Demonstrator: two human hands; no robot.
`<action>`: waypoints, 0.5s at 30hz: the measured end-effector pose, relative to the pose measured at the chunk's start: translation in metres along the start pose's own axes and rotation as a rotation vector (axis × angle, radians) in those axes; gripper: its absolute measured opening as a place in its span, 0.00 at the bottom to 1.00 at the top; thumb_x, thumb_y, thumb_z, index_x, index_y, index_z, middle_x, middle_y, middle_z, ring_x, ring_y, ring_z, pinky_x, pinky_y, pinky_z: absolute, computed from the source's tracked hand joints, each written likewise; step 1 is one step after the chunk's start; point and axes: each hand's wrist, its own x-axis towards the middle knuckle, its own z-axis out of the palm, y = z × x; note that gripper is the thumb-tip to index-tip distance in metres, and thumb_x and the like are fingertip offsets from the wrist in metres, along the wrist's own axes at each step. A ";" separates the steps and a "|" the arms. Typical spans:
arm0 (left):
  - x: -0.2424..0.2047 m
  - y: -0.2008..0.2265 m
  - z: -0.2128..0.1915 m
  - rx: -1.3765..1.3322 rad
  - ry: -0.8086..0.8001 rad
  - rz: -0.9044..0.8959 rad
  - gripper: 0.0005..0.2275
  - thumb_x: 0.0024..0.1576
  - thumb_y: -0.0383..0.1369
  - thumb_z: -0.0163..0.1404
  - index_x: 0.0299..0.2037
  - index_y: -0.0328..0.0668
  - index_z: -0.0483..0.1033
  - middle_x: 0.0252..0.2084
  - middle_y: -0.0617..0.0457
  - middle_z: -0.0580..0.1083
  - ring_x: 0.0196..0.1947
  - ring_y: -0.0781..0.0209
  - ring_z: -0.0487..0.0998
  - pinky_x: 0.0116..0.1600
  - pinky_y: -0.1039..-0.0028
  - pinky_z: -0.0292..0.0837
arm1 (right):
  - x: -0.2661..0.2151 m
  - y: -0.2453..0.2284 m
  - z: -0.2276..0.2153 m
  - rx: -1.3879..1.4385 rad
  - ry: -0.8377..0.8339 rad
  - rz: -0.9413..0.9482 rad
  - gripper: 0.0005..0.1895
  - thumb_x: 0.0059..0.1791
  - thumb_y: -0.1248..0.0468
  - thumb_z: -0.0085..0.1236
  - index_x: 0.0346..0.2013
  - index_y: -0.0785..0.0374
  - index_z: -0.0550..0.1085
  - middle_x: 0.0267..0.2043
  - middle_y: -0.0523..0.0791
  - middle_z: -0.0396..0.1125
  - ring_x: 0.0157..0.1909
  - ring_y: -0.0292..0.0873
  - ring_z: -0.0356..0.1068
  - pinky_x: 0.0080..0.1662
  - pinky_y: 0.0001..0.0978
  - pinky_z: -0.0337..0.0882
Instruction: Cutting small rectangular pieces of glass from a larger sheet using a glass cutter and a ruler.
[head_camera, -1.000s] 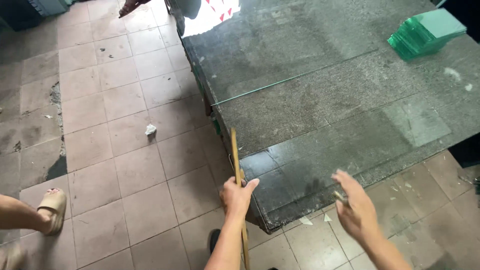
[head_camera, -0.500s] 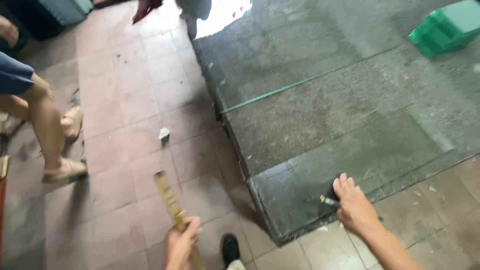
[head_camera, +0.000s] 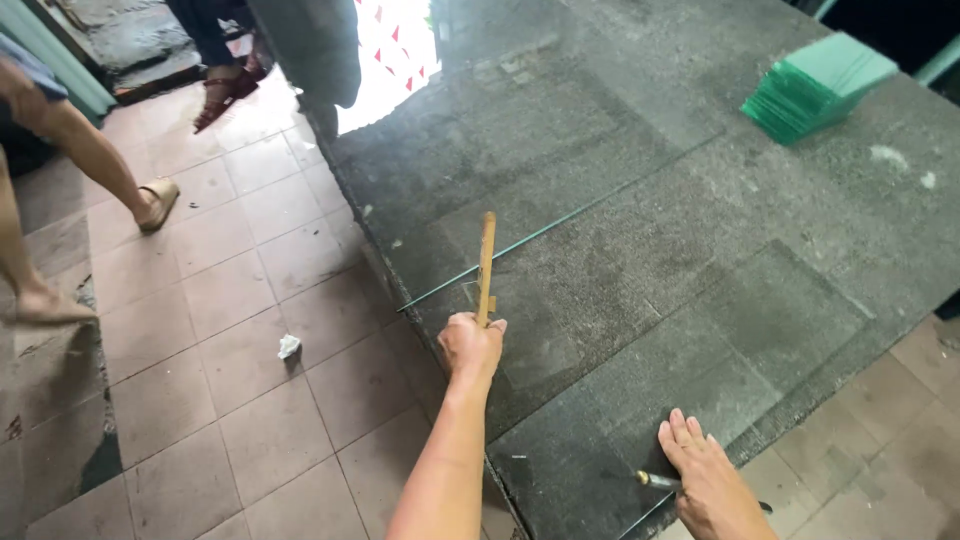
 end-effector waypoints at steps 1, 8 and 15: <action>-0.004 0.002 -0.005 0.206 0.171 0.151 0.20 0.44 0.40 0.68 0.41 0.36 0.79 0.35 0.40 0.80 0.35 0.47 0.82 0.38 0.63 0.75 | -0.003 -0.001 -0.002 0.036 0.048 -0.009 0.52 0.35 0.73 0.55 0.73 0.59 0.49 0.81 0.52 0.36 0.78 0.55 0.36 0.71 0.46 0.44; -0.111 -0.033 -0.140 0.208 0.128 -0.024 0.24 0.61 0.56 0.38 0.44 0.47 0.79 0.40 0.41 0.80 0.45 0.38 0.78 0.52 0.52 0.70 | -0.035 -0.078 -0.025 0.035 0.197 -0.024 0.44 0.38 0.70 0.55 0.69 0.69 0.56 0.76 0.58 0.45 0.76 0.59 0.44 0.71 0.45 0.50; -0.151 -0.117 -0.154 0.435 -0.018 -0.134 0.24 0.61 0.54 0.40 0.38 0.44 0.81 0.36 0.43 0.80 0.40 0.43 0.82 0.48 0.56 0.74 | -0.025 -0.060 -0.028 -0.049 0.088 -0.039 0.41 0.41 0.66 0.54 0.70 0.62 0.57 0.76 0.55 0.45 0.75 0.54 0.48 0.69 0.40 0.55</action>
